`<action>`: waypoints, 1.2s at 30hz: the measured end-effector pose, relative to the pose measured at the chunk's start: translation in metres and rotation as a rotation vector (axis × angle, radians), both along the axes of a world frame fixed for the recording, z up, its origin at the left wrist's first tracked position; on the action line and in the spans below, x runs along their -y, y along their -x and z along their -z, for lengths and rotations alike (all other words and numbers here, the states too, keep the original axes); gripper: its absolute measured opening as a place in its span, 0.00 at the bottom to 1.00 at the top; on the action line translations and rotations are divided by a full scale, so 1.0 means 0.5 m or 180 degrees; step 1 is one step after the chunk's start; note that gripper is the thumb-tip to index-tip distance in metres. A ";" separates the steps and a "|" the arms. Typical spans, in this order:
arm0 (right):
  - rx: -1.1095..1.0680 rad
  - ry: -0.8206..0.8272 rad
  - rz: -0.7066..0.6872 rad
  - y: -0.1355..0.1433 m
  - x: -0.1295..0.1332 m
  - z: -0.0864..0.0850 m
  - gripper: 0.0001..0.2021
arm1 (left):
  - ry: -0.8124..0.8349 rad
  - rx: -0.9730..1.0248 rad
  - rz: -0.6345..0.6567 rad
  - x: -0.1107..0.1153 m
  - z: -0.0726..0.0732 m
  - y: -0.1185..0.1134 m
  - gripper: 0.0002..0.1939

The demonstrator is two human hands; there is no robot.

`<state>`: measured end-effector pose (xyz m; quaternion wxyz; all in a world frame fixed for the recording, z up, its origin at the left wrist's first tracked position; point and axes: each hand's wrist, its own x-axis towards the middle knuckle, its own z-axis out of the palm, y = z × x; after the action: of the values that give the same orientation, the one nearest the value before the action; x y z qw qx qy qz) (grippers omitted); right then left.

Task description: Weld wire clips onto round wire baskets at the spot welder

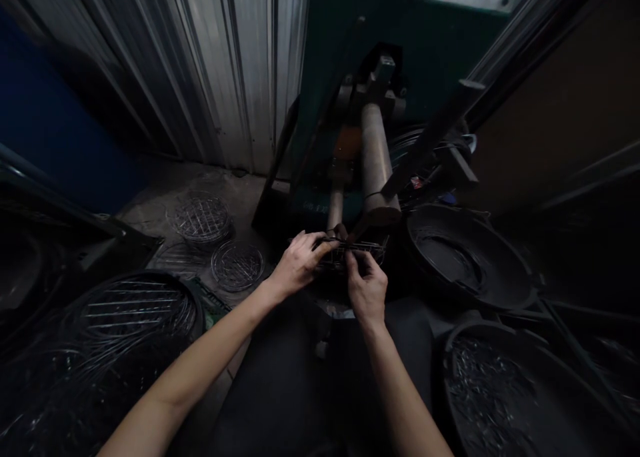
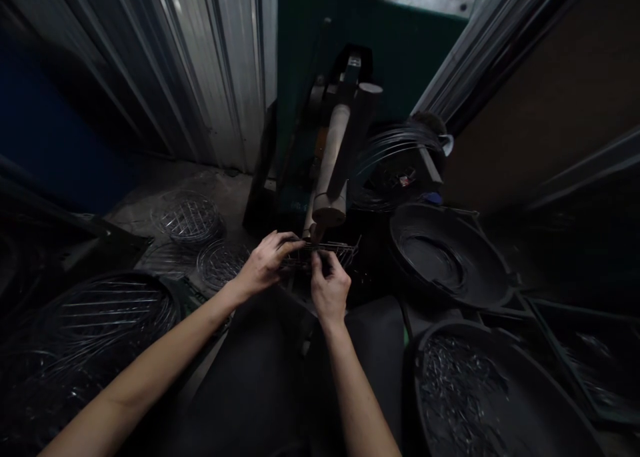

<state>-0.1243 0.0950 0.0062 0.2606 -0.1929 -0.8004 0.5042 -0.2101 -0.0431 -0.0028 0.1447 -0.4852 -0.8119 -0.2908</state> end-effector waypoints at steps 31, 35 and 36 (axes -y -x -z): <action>0.4095 -0.0861 0.0971 -0.548 -0.381 0.270 0.05 | 0.1042 0.1153 0.0887 -0.005 0.028 -0.131 0.50; 0.3982 -0.0955 0.1099 -0.562 -0.388 0.272 0.08 | 0.0562 0.1204 0.0592 0.046 0.075 -0.122 0.52; 0.3953 -0.1005 0.1165 -0.566 -0.391 0.268 0.08 | 0.0490 0.1295 0.0549 0.053 0.085 -0.122 0.50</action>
<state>0.1589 0.2905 -0.1277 -0.1423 -0.5397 -0.8204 0.1238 -0.1490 -0.0696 -0.0452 -0.0848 -0.4938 -0.7996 -0.3311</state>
